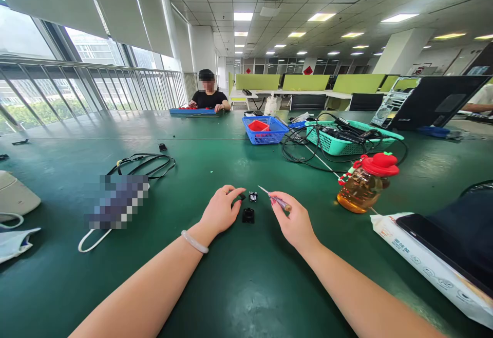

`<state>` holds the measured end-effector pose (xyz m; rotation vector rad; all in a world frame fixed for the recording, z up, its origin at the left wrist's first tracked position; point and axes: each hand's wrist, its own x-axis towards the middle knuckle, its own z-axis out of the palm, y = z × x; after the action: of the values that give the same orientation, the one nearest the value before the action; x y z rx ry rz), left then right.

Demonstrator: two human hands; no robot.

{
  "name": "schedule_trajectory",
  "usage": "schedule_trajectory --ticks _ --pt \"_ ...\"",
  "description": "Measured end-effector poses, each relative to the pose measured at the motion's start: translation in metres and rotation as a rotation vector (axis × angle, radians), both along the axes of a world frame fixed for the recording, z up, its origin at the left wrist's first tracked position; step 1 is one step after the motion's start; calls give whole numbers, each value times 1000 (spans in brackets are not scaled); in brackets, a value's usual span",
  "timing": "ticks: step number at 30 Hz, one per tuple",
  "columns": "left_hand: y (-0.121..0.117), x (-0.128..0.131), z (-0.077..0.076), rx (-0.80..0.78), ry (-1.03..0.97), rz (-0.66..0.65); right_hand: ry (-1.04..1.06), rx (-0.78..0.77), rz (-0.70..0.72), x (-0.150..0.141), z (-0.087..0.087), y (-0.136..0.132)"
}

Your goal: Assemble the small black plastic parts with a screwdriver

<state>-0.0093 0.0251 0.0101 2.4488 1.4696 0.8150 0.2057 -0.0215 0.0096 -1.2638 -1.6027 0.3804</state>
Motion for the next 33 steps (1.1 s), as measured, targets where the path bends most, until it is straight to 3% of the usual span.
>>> schedule_trajectory --ticks 7,13,19,22,33 --pt "-7 4 4 -27 305 60 75 -153 -12 4 -5 8" --pt "-12 9 11 -13 277 91 65 -152 39 1 -5 6" --pt "-14 10 5 -42 122 -277 49 -162 61 1 -7 8" --pt "-13 10 1 -45 145 -336 40 -168 63 1 -7 8" --pt "-6 6 0 -64 151 -57 7 -141 28 1 -4 3"
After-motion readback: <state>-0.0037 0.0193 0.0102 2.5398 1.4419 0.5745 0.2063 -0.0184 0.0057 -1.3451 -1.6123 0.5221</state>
